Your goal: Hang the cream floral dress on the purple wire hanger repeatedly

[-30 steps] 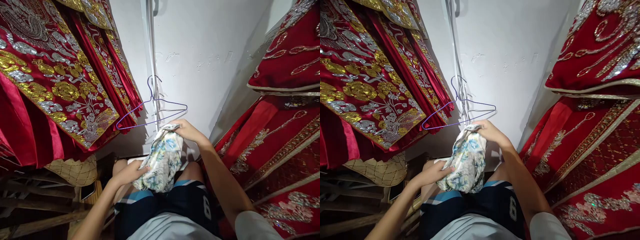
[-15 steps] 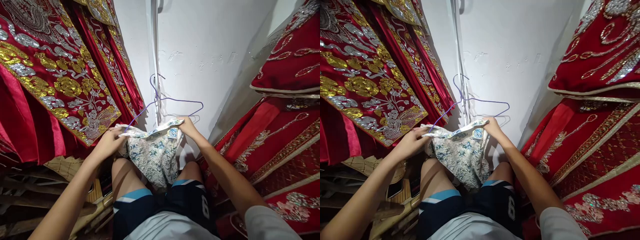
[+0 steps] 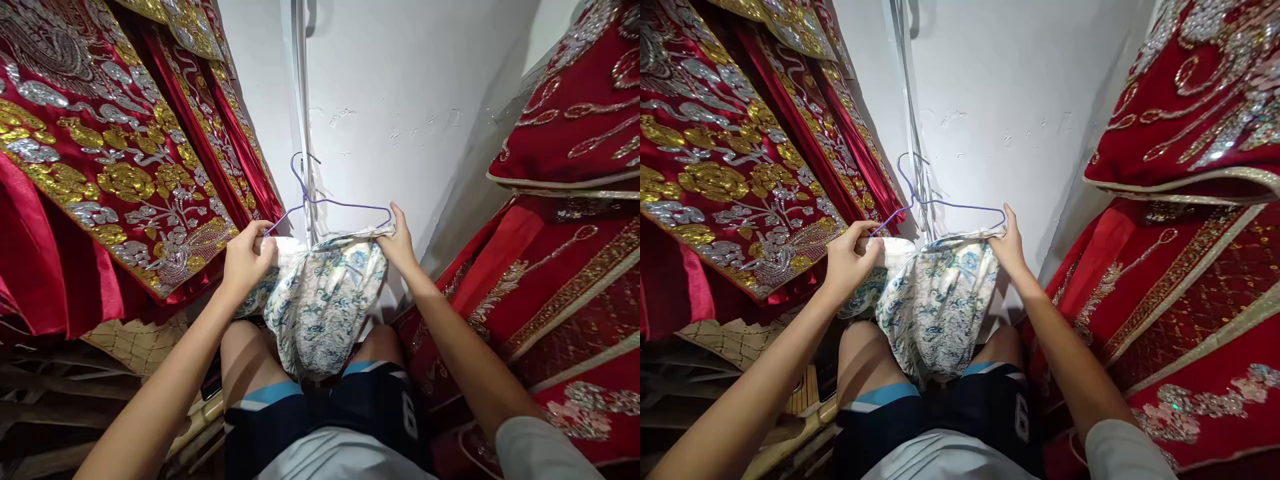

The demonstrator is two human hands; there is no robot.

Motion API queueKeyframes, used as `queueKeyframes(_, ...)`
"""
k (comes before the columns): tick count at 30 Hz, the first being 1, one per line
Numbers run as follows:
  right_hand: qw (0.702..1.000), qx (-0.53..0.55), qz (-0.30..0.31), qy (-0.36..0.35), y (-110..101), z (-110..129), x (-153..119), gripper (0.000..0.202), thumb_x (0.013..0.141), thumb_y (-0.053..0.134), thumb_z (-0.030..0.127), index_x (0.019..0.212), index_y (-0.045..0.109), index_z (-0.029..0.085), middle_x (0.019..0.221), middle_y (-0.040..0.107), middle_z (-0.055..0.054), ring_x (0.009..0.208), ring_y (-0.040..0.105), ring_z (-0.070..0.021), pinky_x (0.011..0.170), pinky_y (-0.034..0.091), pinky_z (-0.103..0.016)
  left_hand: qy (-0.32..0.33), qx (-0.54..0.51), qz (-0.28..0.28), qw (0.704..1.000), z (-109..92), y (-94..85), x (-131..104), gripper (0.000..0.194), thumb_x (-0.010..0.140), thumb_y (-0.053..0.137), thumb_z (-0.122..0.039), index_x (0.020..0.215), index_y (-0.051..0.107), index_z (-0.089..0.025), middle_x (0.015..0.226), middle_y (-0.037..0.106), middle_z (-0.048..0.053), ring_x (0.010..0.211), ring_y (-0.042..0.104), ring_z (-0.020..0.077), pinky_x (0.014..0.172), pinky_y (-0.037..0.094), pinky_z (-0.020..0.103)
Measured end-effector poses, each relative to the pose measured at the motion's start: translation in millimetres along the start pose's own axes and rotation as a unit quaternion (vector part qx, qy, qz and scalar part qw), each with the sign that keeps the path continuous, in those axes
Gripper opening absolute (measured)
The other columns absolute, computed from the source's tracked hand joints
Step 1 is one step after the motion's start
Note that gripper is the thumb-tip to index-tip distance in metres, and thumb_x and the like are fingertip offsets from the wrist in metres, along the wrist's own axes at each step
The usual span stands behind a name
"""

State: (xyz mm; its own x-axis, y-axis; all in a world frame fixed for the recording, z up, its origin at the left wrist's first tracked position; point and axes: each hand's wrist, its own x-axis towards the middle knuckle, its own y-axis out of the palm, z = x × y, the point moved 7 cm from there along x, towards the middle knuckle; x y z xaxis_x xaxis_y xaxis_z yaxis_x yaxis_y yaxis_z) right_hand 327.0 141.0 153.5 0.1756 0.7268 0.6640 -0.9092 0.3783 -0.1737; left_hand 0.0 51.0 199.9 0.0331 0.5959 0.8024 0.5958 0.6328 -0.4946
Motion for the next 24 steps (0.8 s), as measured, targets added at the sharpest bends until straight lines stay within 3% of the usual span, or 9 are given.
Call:
queueKeyframes(2,0.998,-0.024,0.059,-0.004,-6.0,-0.8,13.2,0.06,0.067,0.057,0.015,0.127,0.063,0.014,0.118,0.069,-0.012,0.104,0.064,-0.0244,0.091,0.048,-0.035,0.017,0.008,-0.004,1.0,1.1,-3.4,1.5,0.028,0.091,0.053,-0.027,0.112,0.068,-0.018,0.095,0.07,0.004,0.081,0.063,0.018,0.079,0.046,0.029)
queueKeyframes(4,0.981,-0.076,0.177,0.02,-3.3,2.4,11.5,0.029,0.066,0.053,0.016,0.087,0.072,0.014,0.086,0.072,-0.006,0.082,0.064,-0.0221,0.076,0.049,-0.032,0.019,0.034,-0.011,0.999,7.2,-6.7,4.0,0.026,0.093,0.053,-0.029,0.107,0.071,-0.018,0.094,0.069,0.005,0.084,0.062,0.0193,0.079,0.045,0.03)
queueKeyframes(7,0.943,-0.126,0.306,0.043,-0.3,17.1,-11.1,0.013,0.065,0.048,0.018,0.052,0.053,0.018,0.05,0.047,0.003,0.054,0.046,-0.0131,0.055,0.035,-0.025,-0.017,0.074,-0.011,0.997,29.8,-6.5,5.4,0.024,0.092,0.052,-0.032,0.09,0.071,-0.017,0.085,0.064,0.006,0.079,0.058,0.0202,0.076,0.043,0.031)
queueKeyframes(10,0.966,-0.055,0.253,0.017,-3.9,35.9,-21.4,0.012,0.066,0.045,0.018,0.055,0.049,0.018,0.053,0.041,0.004,0.055,0.04,-0.0107,0.053,0.028,-0.024,-0.068,0.011,0.019,0.997,53.6,5.9,-1.9,0.026,0.094,0.048,-0.034,0.084,0.066,-0.017,0.083,0.062,0.005,0.079,0.057,0.0197,0.076,0.042,0.03)
queueKeyframes(14,0.982,0.0,0.191,0.0,6.2,28.8,-16.4,0.012,0.067,0.048,0.019,0.064,0.059,0.016,0.063,0.053,0.002,0.064,0.05,-0.014,0.06,0.036,-0.024,-0.156,-0.13,0.009,0.979,61.3,22.4,-19.0,0.041,0.1,0.034,-0.045,0.094,0.063,-0.017,0.084,0.062,0.004,0.075,0.054,0.0172,0.07,0.041,0.027)
queueKeyframes(17,0.991,-0.013,0.131,-0.022,9.7,14.5,0.8,0.046,0.066,0.051,0.016,0.108,0.069,0.014,0.087,0.068,-0.004,0.076,0.06,-0.0188,0.071,0.045,-0.029,-0.133,-0.092,0.009,0.987,43.7,24.3,-22.3,0.035,0.096,0.05,-0.049,0.089,0.064,-0.018,0.071,0.056,-0.001,0.065,0.048,0.0133,0.062,0.035,0.024)
queueKeyframes(20,0.995,-0.054,0.072,-0.031,8.1,3.8,22.4,0.074,0.068,0.054,0.013,0.142,0.051,0.015,0.11,0.07,-0.01,0.089,0.064,-0.0228,0.083,0.05,-0.035,-0.084,-0.047,0.024,0.995,31.2,19.3,-17.4,0.036,0.095,0.054,-0.046,0.072,0.057,-0.018,0.057,0.039,-0.005,0.054,0.036,0.0103,0.055,0.027,0.025)
queueKeyframes(22,0.99,-0.117,0.073,-0.03,11.0,3.8,33.3,0.064,0.069,0.053,0.012,0.133,0.06,0.015,0.112,0.07,-0.012,0.096,0.064,-0.0251,0.086,0.049,-0.037,-0.063,-0.021,0.037,0.997,31.6,13.2,-12.3,0.039,0.097,0.051,-0.045,0.068,0.054,-0.018,0.055,0.036,-0.005,0.051,0.035,0.0104,0.054,0.026,0.025)
queueKeyframes(24,0.971,-0.214,0.104,-0.01,14.3,8.7,38.1,0.038,0.071,0.052,0.01,0.103,0.072,0.015,0.095,0.072,-0.011,0.09,0.064,-0.0263,0.08,0.049,-0.036,-0.049,0.045,0.038,0.997,36.2,3.1,-6.7,0.037,0.097,0.051,-0.046,0.073,0.059,-0.019,0.056,0.043,-0.003,0.053,0.041,0.0122,0.056,0.028,0.026)
